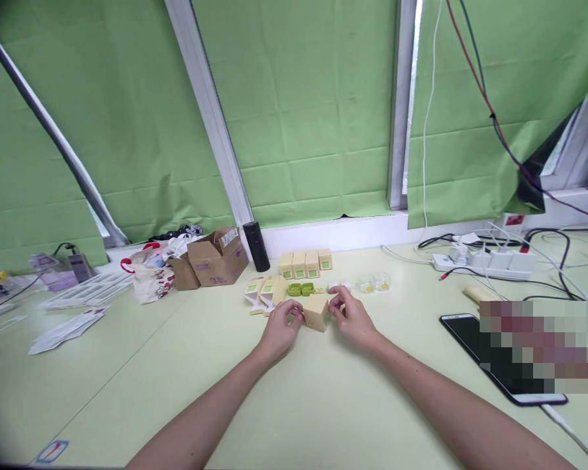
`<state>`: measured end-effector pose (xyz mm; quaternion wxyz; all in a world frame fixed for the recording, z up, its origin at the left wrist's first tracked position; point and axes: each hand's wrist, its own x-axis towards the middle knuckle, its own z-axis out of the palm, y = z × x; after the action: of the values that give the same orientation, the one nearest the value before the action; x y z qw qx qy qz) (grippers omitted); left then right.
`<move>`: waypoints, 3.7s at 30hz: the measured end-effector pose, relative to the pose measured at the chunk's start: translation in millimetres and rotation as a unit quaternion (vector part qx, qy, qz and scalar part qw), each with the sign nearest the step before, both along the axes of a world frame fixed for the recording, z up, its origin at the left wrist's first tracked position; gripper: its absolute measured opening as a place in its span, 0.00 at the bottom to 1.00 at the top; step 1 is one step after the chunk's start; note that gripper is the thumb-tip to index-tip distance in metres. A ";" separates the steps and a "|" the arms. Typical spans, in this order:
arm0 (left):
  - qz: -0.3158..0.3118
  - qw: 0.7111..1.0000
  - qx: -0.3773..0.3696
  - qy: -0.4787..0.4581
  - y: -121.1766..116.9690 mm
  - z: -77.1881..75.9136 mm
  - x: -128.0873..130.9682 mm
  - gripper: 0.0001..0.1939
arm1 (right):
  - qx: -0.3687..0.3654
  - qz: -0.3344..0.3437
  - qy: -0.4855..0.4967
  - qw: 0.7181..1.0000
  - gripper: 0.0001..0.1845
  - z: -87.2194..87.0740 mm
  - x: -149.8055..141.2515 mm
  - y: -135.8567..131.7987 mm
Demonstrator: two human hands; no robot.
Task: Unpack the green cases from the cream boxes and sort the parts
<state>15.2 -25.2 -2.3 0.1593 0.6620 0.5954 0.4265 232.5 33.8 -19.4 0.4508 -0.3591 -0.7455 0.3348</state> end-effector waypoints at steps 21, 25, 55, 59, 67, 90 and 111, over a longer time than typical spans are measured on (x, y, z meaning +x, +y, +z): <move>0.017 0.999 -0.016 0.040 -14.1 6.1 13.7 0.30 | 0.016 0.012 0.002 1.000 0.24 -13.5 0.6 9.1; 0.033 0.997 -0.030 0.055 -12.3 4.7 24.5 0.32 | 0.014 -0.008 0.000 1.000 0.26 -10.9 0.5 9.6; 0.062 0.924 0.279 0.252 -25.7 14.9 21.4 0.19 | 0.256 -0.066 -0.068 0.962 0.21 27.9 -2.5 -39.6; 0.066 0.909 0.297 0.285 -27.3 14.7 22.7 0.14 | 0.278 -0.052 -0.071 0.957 0.24 26.3 -2.4 -39.6; 0.063 0.881 0.321 0.341 -27.2 10.7 21.8 0.13 | 0.306 -0.038 -0.091 0.947 0.25 19.6 -4.2 -39.6; 0.016 0.885 0.275 0.375 -27.1 10.7 25.3 0.16 | 0.272 -0.048 -0.141 0.951 0.27 11.0 -9.8 -38.2; -0.055 0.987 0.114 0.096 -17.1 3.4 19.0 0.30 | 0.156 -0.067 0.017 0.985 0.19 28.8 1.1 -30.2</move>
<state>34.3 -42.3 1.1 0.0482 0.7457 0.5177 0.4167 233.6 3.6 9.4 0.5352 -0.3277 -0.7553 0.1891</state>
